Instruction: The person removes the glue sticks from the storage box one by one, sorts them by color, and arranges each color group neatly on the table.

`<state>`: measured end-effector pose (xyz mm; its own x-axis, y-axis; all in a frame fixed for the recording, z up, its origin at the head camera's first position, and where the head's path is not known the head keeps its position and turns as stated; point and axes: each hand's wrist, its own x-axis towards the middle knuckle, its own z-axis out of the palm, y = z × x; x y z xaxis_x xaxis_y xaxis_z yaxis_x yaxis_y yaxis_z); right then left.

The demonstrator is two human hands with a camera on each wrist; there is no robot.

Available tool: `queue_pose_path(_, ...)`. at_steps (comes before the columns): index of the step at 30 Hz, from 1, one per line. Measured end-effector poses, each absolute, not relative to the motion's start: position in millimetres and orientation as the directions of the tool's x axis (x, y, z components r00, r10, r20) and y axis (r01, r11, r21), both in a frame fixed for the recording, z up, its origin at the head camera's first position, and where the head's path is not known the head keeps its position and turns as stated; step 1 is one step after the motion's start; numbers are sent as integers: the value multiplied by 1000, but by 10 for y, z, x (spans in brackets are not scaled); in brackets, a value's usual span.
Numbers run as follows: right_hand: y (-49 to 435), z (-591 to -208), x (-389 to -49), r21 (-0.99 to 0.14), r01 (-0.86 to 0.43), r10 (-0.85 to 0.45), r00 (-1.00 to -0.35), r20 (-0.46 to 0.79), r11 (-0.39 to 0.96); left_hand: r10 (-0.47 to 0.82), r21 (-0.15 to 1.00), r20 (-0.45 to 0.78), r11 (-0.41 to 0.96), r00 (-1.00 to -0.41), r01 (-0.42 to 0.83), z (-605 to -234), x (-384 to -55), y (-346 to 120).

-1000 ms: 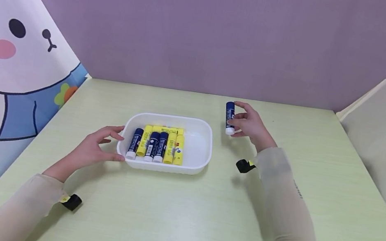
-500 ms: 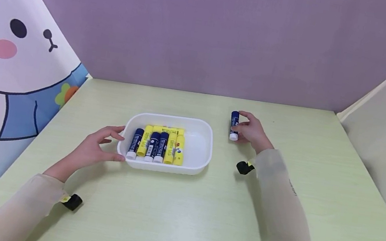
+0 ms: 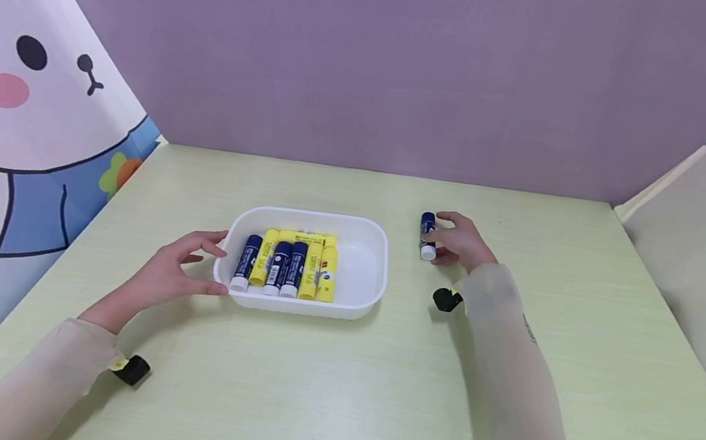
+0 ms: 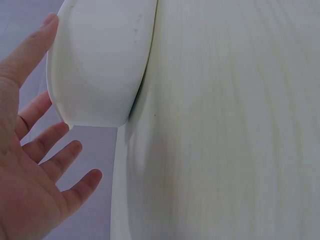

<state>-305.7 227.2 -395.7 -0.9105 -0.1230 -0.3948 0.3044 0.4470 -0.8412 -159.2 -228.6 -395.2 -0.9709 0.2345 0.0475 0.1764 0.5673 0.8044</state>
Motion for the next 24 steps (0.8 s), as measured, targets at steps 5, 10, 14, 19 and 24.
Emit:
queue_pose_path(5, 2272, -3933, -3059, -824, 335, -141, -887, -439, 458, 235, 806, 47, 565, -971, 176, -3961, -1593, -2287)
queue_pose_path(10, 2280, -3929, -3071, -810, 346, -139, -879, -457, 474, 234, 803, 47, 569, -971, 176, -3964, -1594, -2281)
queue_pose_path(14, 2281, -3916, -3075, -801, 350, -129, -877, -462, 486, 236, 809, 56, 559, -970, 183, -3971, -1601, -2283)
queue_pose_path(19, 2294, -3899, -3063, -799, 345, -137, -876, -462, 492, 240, 812, 62, 553, -969, 189, -3974, -1608, -2278)
queue_pose_path(24, 2338, -3908, -3054, -799, 341, -145, -874, -463, 496, 243, 813, 55, 553, -968, 185, -3976, -1624, -2265)
